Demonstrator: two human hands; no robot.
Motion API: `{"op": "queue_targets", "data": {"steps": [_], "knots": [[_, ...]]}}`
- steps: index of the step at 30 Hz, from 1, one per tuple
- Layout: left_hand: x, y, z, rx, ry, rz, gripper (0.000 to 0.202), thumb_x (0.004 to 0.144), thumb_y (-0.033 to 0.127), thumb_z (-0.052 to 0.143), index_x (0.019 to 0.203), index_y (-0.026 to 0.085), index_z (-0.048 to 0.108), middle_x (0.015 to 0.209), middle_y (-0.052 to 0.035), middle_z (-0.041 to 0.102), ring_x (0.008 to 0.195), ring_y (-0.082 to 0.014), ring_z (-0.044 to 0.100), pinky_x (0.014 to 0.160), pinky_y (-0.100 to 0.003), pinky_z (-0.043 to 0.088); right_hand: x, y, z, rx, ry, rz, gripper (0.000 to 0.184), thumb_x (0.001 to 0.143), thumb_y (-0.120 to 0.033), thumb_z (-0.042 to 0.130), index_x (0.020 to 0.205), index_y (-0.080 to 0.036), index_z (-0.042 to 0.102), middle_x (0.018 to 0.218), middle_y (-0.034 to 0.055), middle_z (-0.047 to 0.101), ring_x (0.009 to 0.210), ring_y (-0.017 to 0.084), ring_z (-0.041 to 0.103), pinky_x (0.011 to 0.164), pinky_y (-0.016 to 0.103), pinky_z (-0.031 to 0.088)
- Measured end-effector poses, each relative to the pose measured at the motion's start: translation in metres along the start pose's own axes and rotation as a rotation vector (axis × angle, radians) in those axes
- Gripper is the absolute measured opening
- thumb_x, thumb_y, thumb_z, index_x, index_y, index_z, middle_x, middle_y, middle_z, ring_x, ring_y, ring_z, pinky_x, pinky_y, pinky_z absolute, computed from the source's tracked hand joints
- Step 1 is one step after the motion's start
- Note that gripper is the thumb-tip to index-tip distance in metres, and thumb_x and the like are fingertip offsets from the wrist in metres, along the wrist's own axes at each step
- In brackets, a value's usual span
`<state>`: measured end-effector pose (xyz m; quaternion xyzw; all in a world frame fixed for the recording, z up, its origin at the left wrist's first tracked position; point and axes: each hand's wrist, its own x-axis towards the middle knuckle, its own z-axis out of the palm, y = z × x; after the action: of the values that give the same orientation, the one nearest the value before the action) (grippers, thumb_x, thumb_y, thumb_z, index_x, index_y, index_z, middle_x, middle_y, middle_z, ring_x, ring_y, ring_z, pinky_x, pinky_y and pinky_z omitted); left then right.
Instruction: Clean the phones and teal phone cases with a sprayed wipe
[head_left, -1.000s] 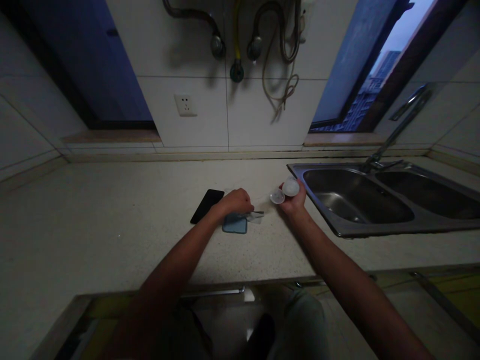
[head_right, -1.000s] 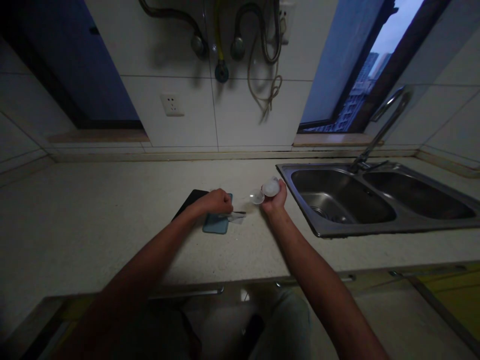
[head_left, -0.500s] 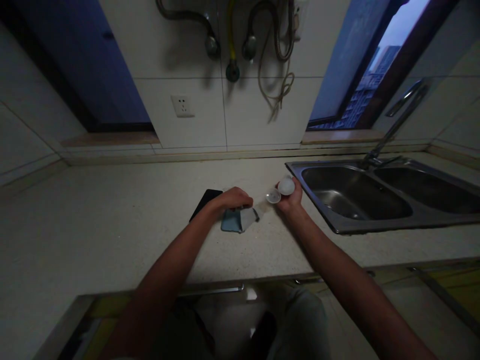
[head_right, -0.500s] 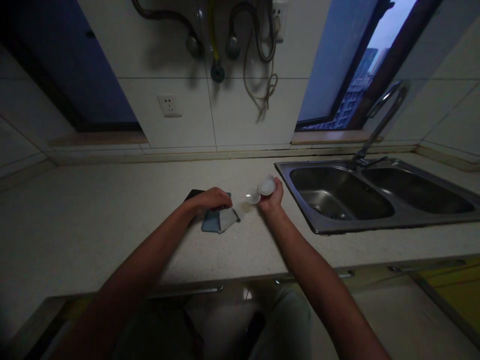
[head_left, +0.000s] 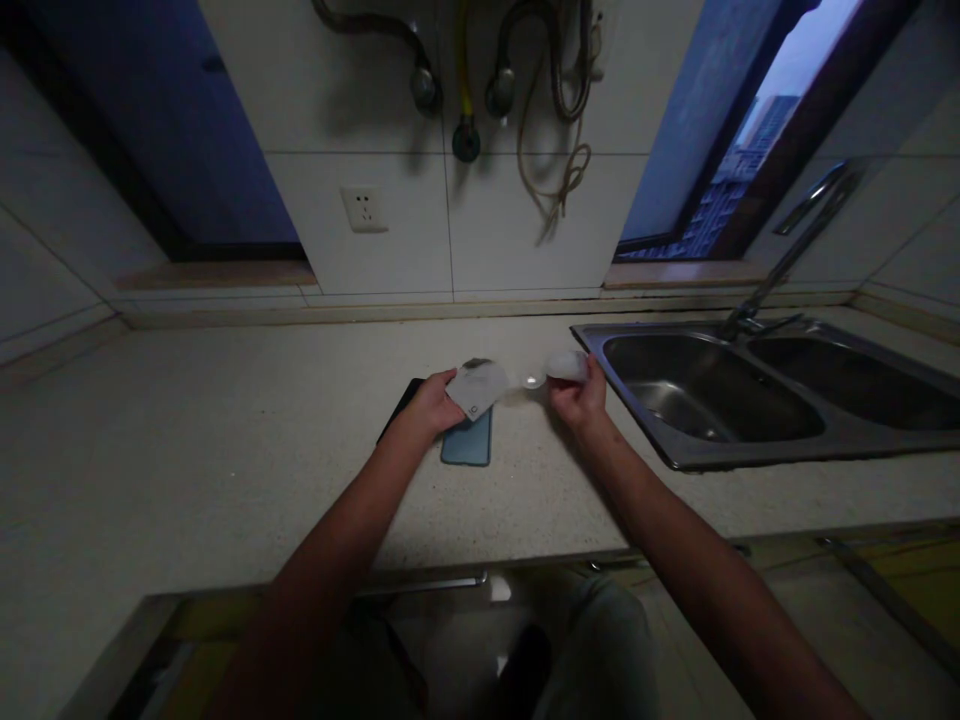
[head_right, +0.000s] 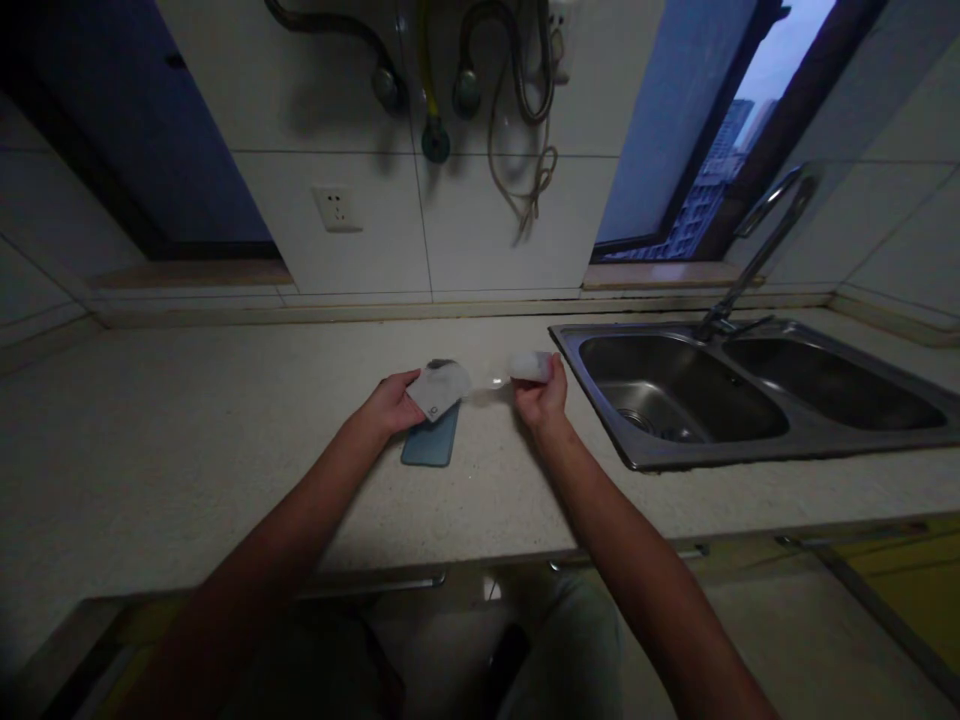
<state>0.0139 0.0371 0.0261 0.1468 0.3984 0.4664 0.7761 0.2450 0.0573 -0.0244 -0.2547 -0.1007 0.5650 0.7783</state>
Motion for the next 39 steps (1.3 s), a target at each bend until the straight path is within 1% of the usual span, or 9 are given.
{"op": "queue_targets", "data": {"steps": [5,9,12,14,18,22,29,33,39], "knots": [[-0.005,-0.006,-0.005,-0.103,-0.054,0.002,0.033,0.097,0.019,0.048,0.126,0.007,0.059,0.094,-0.0145,0.075,0.083,-0.0225,0.075,0.08,-0.034,0.059,-0.007,-0.007,0.014,0.056,-0.019,-0.054,0.016,0.081,-0.028,0.077,0.091,-0.026,0.065,0.092,-0.0037,0.076,0.09,0.015,0.073,0.084,0.033,0.063],[-0.007,-0.014,-0.003,-0.073,-0.044,0.003,0.038,0.091,0.002,0.048,0.126,0.008,0.059,0.103,-0.0153,0.074,0.086,-0.0207,0.074,0.086,-0.033,0.058,-0.022,-0.017,0.028,-0.068,-0.21,-0.176,0.021,0.077,-0.024,0.081,0.091,-0.028,0.066,0.093,-0.006,0.075,0.098,0.013,0.072,0.094,0.031,0.06],[-0.007,-0.019,-0.002,-0.063,-0.031,-0.017,0.037,0.093,0.003,0.045,0.128,0.008,0.057,0.108,-0.0166,0.072,0.086,-0.0211,0.073,0.085,-0.036,0.058,-0.041,-0.02,0.037,-0.161,-0.378,-0.302,0.032,0.07,-0.026,0.088,0.096,-0.028,0.068,0.101,-0.0029,0.077,0.101,0.016,0.073,0.094,0.034,0.061],[-0.007,-0.021,-0.002,-0.059,-0.044,-0.035,0.038,0.094,0.007,0.043,0.131,0.008,0.054,0.108,-0.0165,0.072,0.086,-0.0225,0.073,0.085,-0.04,0.058,-0.053,-0.016,0.04,-0.264,-0.416,-0.369,0.039,0.063,-0.022,0.092,0.095,-0.026,0.07,0.099,-0.0008,0.078,0.097,0.019,0.074,0.091,0.036,0.062],[-0.01,-0.024,0.0,-0.065,-0.117,-0.029,0.04,0.095,0.014,0.04,0.132,0.007,0.054,0.101,-0.0149,0.073,0.086,-0.0245,0.071,0.087,-0.044,0.057,-0.07,-0.001,0.038,-0.562,-0.511,-0.262,0.048,0.052,-0.008,0.094,0.093,-0.022,0.073,0.095,0.0003,0.079,0.089,0.019,0.075,0.087,0.035,0.063],[-0.012,-0.027,0.004,-0.086,-0.152,-0.031,0.039,0.094,0.017,0.038,0.127,0.008,0.058,0.095,-0.0129,0.074,0.082,-0.0239,0.07,0.088,-0.043,0.056,-0.077,0.004,0.035,-0.581,-0.491,-0.221,0.05,0.046,0.002,0.092,0.089,-0.018,0.075,0.094,0.0026,0.079,0.088,0.019,0.075,0.086,0.03,0.061],[-0.01,-0.032,0.002,-0.084,-0.176,-0.029,0.037,0.093,0.022,0.041,0.12,0.01,0.063,0.087,-0.0113,0.074,0.079,-0.0223,0.07,0.083,-0.037,0.054,-0.089,0.0,0.04,-0.651,-0.606,-0.237,0.054,0.045,0.003,0.092,0.09,-0.021,0.076,0.102,0.004,0.079,0.103,0.022,0.073,0.102,0.036,0.056],[-0.01,-0.031,0.002,-0.086,-0.215,-0.033,0.036,0.097,0.031,0.039,0.112,0.011,0.065,0.088,-0.013,0.074,0.087,-0.0257,0.071,0.086,-0.04,0.054,-0.09,0.008,0.036,-0.696,-0.605,-0.201,0.049,0.045,0.001,0.093,0.085,-0.02,0.076,0.095,0.0034,0.08,0.095,0.02,0.074,0.095,0.033,0.058],[-0.015,-0.031,0.006,-0.092,-0.229,-0.035,0.045,0.101,0.039,0.034,0.114,0.009,0.064,0.097,-0.0176,0.074,0.097,-0.0285,0.07,0.09,-0.042,0.053,-0.09,0.011,0.034,-0.572,-0.593,-0.248,0.049,0.054,-0.013,0.096,0.096,-0.02,0.074,0.1,0.0062,0.08,0.096,0.021,0.075,0.089,0.034,0.061]]}}
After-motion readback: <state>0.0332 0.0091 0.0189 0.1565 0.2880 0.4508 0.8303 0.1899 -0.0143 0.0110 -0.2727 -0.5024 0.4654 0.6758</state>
